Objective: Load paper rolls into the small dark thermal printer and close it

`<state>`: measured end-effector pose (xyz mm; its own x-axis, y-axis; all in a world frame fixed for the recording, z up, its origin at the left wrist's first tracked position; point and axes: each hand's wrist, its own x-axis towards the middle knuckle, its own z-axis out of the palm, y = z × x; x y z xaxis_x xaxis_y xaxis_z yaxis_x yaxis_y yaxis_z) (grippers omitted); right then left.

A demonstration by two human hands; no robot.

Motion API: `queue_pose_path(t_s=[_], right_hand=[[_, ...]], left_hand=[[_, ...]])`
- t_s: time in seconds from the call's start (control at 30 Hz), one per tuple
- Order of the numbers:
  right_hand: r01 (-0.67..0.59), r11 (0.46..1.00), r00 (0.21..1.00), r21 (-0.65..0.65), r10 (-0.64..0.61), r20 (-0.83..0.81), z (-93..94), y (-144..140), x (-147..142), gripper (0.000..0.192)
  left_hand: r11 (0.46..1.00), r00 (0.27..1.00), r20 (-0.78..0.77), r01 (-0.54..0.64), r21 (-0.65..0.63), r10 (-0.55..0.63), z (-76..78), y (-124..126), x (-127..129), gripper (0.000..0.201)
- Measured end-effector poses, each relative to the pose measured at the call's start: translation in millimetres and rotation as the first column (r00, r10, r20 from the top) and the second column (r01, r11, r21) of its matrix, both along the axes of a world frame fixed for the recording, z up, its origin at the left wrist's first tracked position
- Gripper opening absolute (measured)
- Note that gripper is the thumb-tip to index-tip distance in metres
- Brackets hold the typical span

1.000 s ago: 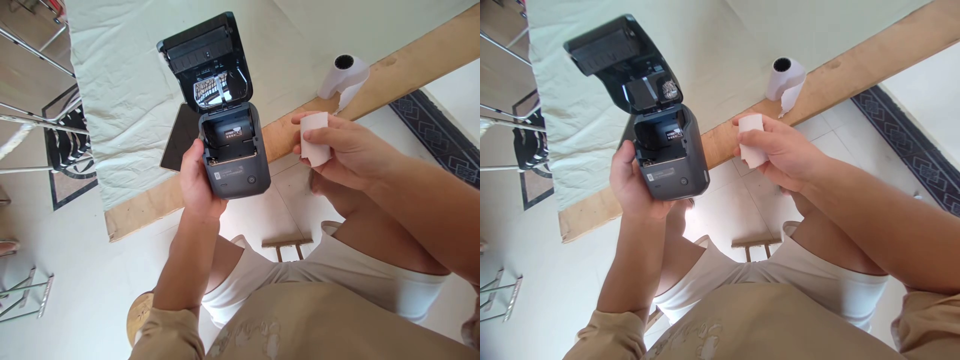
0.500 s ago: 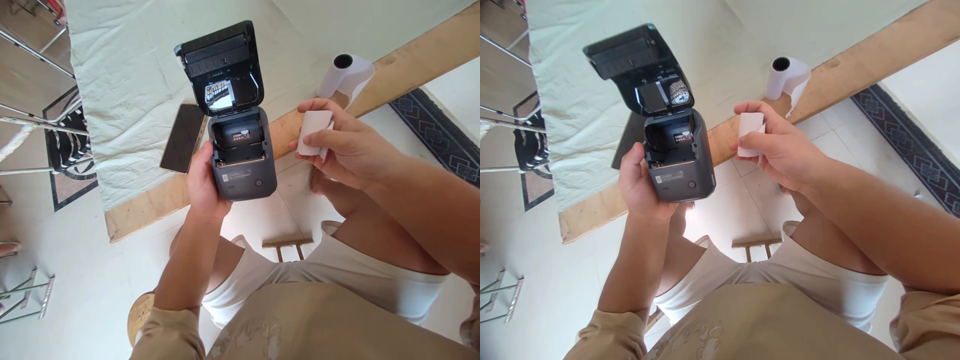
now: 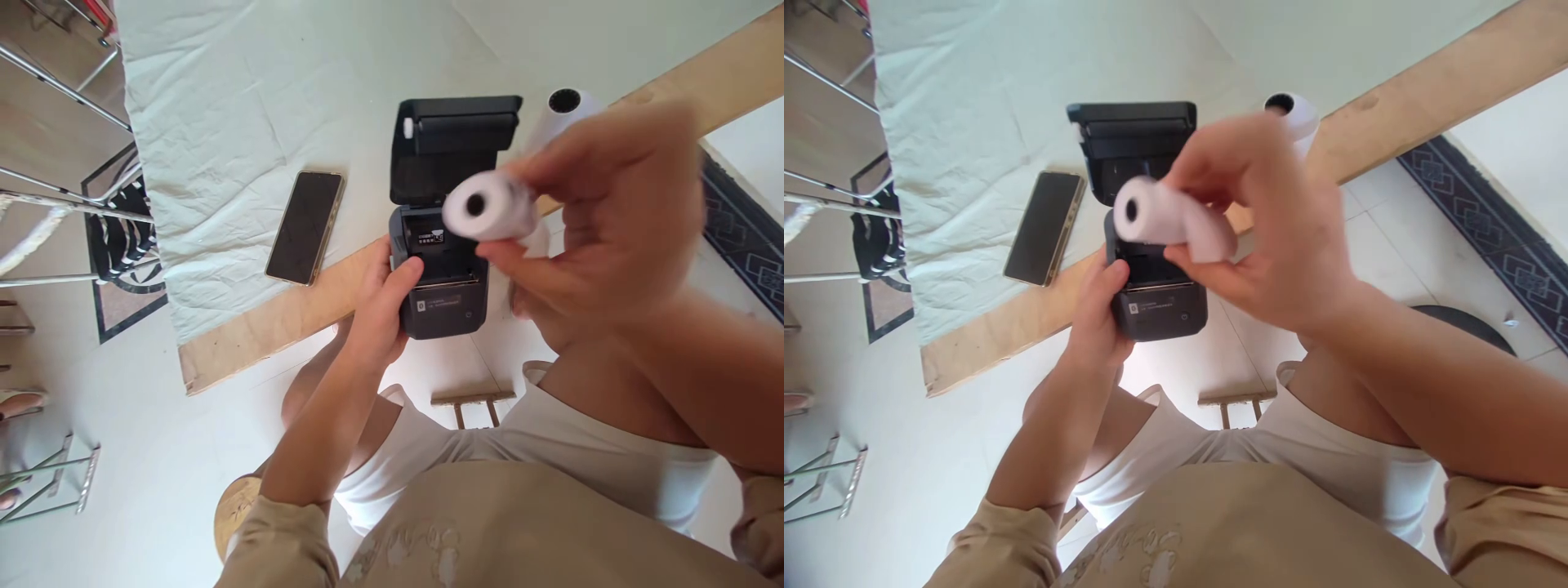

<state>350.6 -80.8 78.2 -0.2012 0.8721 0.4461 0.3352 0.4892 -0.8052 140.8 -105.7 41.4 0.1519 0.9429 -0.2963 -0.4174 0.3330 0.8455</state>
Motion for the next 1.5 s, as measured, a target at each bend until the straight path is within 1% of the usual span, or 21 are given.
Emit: queue_pose_path(t_s=[0.03, 0.1, 0.17, 0.23, 0.33, 0.43, 0.5, 0.67, 0.77, 0.83, 0.87, 0.9, 0.93, 1.0, 1.03, 1.1, 1.13, 1.2, 1.27, 1.4, 1.5], right_hand=[[0.003, 0.999, 0.998, 0.049, -0.006, 0.068, -0.6, -2, -4, 0.028], [0.027, 0.972, 0.972, 0.232, -0.080, 0.221, -3.8, -3, -9, 0.014], [0.033, 0.918, 0.931, 0.396, -0.173, 0.323, -7.5, -2, -11, 0.013], [0.031, 0.876, 0.914, 0.481, -0.220, 0.341, -10.4, 0, -9, 0.015], [0.000, 0.868, 0.889, 0.497, -0.227, 0.397, -13.2, 4, -4, 0.018], [-0.060, 0.902, 0.851, 0.428, -0.178, 0.495, -14.2, 6, 2, 0.018], [-0.089, 0.908, 0.849, 0.409, -0.146, 0.508, -13.6, 6, 3, 0.018], [-0.134, 0.837, 0.912, 0.531, -0.106, 0.396, -8.8, -8, -8, 0.017], [-0.236, 0.843, 0.899, 0.483, 0.000, 0.438, -6.1, -18, -13, 0.018], [-0.261, 0.857, 0.914, 0.444, 0.071, 0.400, -4.4, -18, -12, 0.015], [-0.231, 0.870, 0.936, 0.435, 0.076, 0.344, -3.8, -16, -10, 0.012], [-0.169, 0.884, 0.963, 0.435, 0.054, 0.263, -3.4, -13, -8, 0.005], [-0.083, 0.905, 0.984, 0.416, 0.009, 0.177, -3.6, -10, -5, 0.005], [0.080, 0.953, 0.994, 0.293, -0.097, 0.046, -6.2, -1, 2, 0.027], [0.116, 0.974, 0.993, 0.196, -0.121, 0.009, -8.7, 4, 5, 0.037], [0.089, 0.996, 0.995, 0.004, -0.089, -0.046, -15.3, 12, 10, 0.050], [0.047, 0.998, 0.995, -0.036, -0.050, -0.089, -18.6, 15, 12, 0.053], [-0.005, 1.000, 0.983, -0.018, 0.002, -0.181, -23.4, 17, 13, 0.062], [-0.022, 1.000, 0.990, -0.014, 0.020, -0.143, -23.8, 14, 11, 0.063], [-0.020, 0.994, 0.988, -0.109, 0.036, 0.149, -16.0, 1, 5, 0.043], [-0.029, 0.981, 0.986, -0.193, 0.060, 0.156, -15.0, -1, 4, 0.051]], left_hand=[[1.000, 1.000, -0.003, 0.013, 0.004, -0.013, -0.1, -1, 1, 0.060], [1.000, 1.000, -0.003, 0.027, 0.011, -0.027, 0.0, -2, 3, 0.062], [0.999, 0.999, -0.003, 0.039, 0.010, -0.039, 0.2, -2, 4, 0.064], [0.999, 0.999, -0.006, 0.049, 0.010, -0.049, 0.2, -1, 3, 0.067], [0.998, 0.999, -0.009, 0.052, 0.024, -0.052, 0.1, -1, 3, 0.071], [0.998, 0.999, -0.003, 0.053, 0.017, -0.053, 0.1, -1, 4, 0.070], [0.999, 0.999, 0.013, 0.052, 0.003, -0.052, 0.3, -1, 5, 0.068], [0.999, 0.998, 0.065, 0.022, -0.027, -0.020, 1.7, 0, 5, 0.058], [0.999, 1.000, 0.023, 0.014, -0.042, -0.013, 1.3, 0, 3, 0.055], [0.999, 1.000, -0.016, 0.012, -0.046, -0.012, -0.4, 1, 0, 0.057], [0.999, 0.999, -0.031, 0.010, -0.039, -0.011, -1.5, 1, -1, 0.061], [1.000, 0.999, -0.043, 0.011, -0.025, -0.012, -2.9, 1, -2, 0.066], [1.000, 0.998, -0.055, 0.018, -0.005, -0.018, -4.2, 1, -3, 0.071], [0.998, 0.996, -0.075, 0.045, 0.041, -0.042, -6.5, 2, -5, 0.082], [0.997, 0.995, -0.082, 0.058, 0.059, -0.053, -7.1, 1, -5, 0.086], [0.995, 0.994, -0.088, 0.067, 0.076, -0.061, -7.4, 1, -5, 0.091], [0.995, 0.994, -0.087, 0.065, 0.076, -0.058, -6.9, 0, -5, 0.094], [0.996, 0.995, -0.085, 0.059, 0.069, -0.053, -5.2, -1, -4, 0.098], [0.996, 0.995, -0.080, 0.060, 0.065, -0.055, -3.1, -2, -3, 0.099], [0.997, 0.996, -0.070, 0.065, 0.049, -0.061, -0.9, -3, -3, 0.104], [0.998, 0.997, -0.063, 0.046, 0.044, -0.043, -1.9, -4, -4, 0.106]])
